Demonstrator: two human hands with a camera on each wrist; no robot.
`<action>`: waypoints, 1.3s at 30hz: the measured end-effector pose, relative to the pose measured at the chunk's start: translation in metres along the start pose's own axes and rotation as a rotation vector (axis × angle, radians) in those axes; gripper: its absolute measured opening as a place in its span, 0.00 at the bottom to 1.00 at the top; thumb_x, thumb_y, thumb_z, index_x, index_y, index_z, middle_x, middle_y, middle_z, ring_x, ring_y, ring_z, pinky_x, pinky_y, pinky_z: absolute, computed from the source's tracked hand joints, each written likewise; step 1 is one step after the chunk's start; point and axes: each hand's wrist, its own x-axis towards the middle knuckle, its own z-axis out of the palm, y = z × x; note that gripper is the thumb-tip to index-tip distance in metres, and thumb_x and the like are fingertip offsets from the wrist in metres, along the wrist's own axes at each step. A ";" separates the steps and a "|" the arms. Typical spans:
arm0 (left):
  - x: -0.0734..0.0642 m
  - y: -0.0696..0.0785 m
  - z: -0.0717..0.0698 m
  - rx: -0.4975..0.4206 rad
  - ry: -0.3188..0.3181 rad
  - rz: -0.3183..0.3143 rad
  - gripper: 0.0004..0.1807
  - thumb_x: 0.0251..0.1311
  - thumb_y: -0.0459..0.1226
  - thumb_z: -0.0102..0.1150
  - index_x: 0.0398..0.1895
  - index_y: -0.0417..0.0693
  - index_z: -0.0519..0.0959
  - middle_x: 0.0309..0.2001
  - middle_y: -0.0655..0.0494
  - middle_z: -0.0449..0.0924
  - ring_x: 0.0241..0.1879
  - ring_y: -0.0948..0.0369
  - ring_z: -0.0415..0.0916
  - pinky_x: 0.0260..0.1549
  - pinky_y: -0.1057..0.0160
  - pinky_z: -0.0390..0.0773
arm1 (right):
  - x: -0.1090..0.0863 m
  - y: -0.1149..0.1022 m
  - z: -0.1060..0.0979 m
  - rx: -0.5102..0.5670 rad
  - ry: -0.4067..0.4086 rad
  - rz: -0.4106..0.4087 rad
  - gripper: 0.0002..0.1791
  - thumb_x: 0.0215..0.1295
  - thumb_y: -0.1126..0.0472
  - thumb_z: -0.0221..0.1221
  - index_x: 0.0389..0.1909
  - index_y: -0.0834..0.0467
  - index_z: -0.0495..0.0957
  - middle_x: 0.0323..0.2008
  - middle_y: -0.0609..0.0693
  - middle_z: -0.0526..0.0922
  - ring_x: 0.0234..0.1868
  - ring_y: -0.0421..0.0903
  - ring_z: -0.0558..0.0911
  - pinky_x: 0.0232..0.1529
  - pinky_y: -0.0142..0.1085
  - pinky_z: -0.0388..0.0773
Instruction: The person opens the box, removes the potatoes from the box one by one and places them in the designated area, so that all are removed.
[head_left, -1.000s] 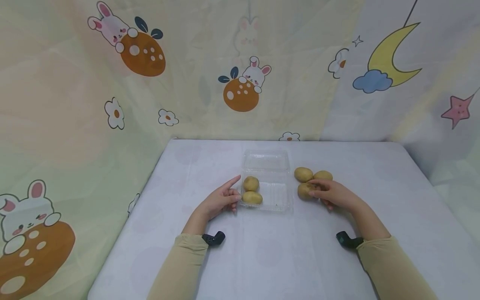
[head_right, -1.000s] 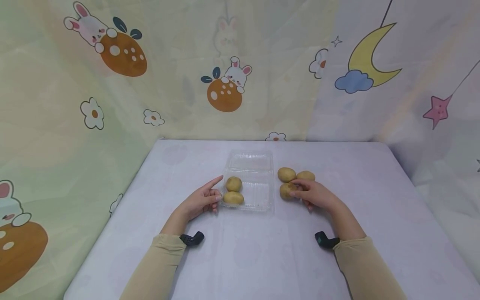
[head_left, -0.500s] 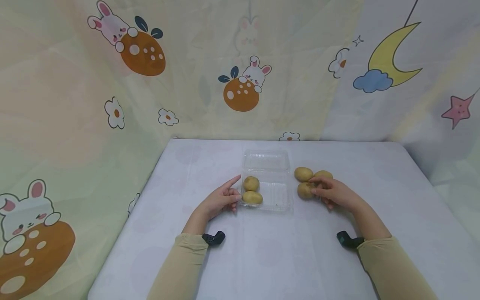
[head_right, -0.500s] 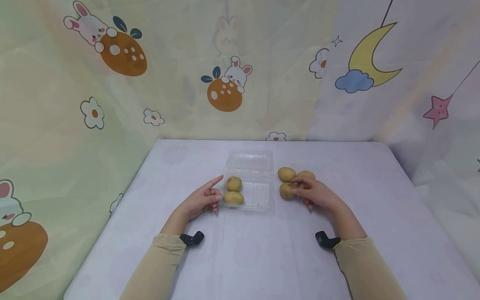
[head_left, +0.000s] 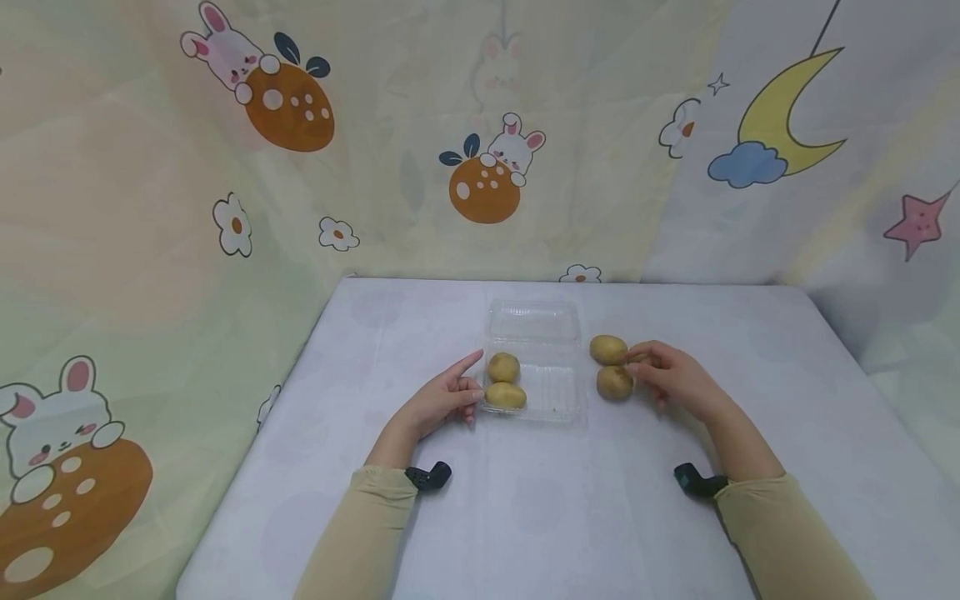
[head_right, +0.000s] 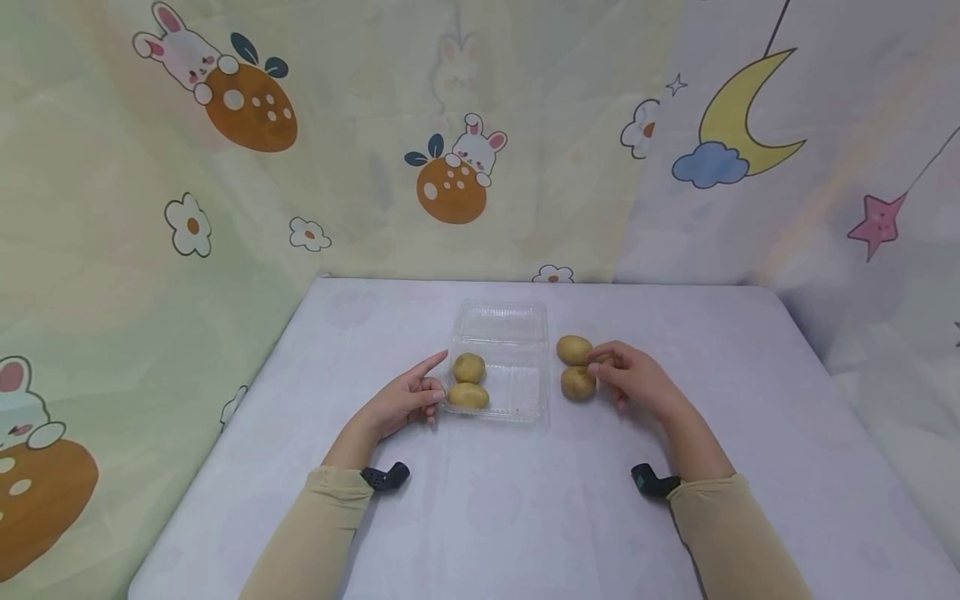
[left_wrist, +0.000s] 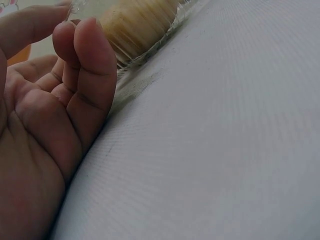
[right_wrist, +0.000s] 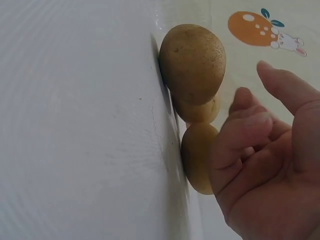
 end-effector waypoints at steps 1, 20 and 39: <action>0.000 0.000 0.000 0.000 0.001 0.000 0.46 0.61 0.39 0.66 0.79 0.66 0.51 0.34 0.55 0.77 0.27 0.61 0.73 0.31 0.62 0.82 | 0.000 -0.001 0.000 0.005 0.009 -0.008 0.22 0.69 0.47 0.59 0.58 0.54 0.74 0.24 0.50 0.72 0.19 0.45 0.72 0.21 0.40 0.76; 0.001 -0.003 -0.002 -0.006 0.006 -0.004 0.45 0.61 0.40 0.66 0.77 0.71 0.53 0.34 0.55 0.77 0.27 0.61 0.72 0.31 0.62 0.81 | 0.014 -0.061 0.008 -0.036 -0.137 -0.087 0.19 0.71 0.51 0.57 0.60 0.50 0.74 0.38 0.65 0.76 0.23 0.55 0.74 0.27 0.39 0.74; 0.002 -0.002 0.000 -0.017 0.009 -0.014 0.46 0.61 0.38 0.66 0.78 0.67 0.52 0.35 0.55 0.77 0.27 0.62 0.73 0.31 0.62 0.82 | 0.051 -0.094 0.035 -0.081 -0.314 -0.024 0.20 0.67 0.46 0.61 0.59 0.39 0.75 0.51 0.64 0.75 0.24 0.49 0.73 0.26 0.37 0.71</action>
